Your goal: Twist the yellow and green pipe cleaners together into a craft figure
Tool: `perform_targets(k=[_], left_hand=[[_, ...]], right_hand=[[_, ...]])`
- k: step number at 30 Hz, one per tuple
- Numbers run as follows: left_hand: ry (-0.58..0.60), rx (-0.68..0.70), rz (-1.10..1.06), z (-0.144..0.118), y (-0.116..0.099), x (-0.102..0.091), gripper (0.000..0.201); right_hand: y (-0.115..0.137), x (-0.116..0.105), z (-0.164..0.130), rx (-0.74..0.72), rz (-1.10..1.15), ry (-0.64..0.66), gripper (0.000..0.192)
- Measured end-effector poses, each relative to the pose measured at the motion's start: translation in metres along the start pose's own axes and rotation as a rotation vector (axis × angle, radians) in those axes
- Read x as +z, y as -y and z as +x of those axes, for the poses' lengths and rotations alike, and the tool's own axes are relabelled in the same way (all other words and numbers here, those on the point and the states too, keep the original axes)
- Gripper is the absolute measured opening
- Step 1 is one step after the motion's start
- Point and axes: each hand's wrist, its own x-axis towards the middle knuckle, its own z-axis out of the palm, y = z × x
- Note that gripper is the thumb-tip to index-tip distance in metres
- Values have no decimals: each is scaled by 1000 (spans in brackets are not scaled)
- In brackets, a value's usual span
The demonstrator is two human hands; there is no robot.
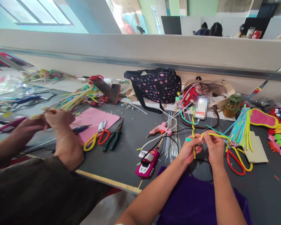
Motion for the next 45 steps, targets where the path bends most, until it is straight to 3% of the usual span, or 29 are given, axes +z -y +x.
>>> perform_targets(k=[14, 21, 36, 45], left_hand=[[18, -59, -32, 2, 0, -3, 31], [99, -194, -100, 6, 4, -7, 27], [4, -47, -70, 2, 1, -3, 25], [27, 0, -35, 5, 4, -6, 26]], right_hand=[[-5, -3, 3, 77, 70, 30, 17], [-6, -2, 2, 45, 38, 0, 14], [-9, -8, 9, 54, 16, -139, 14], [-16, -11, 10, 254, 140, -108, 19]])
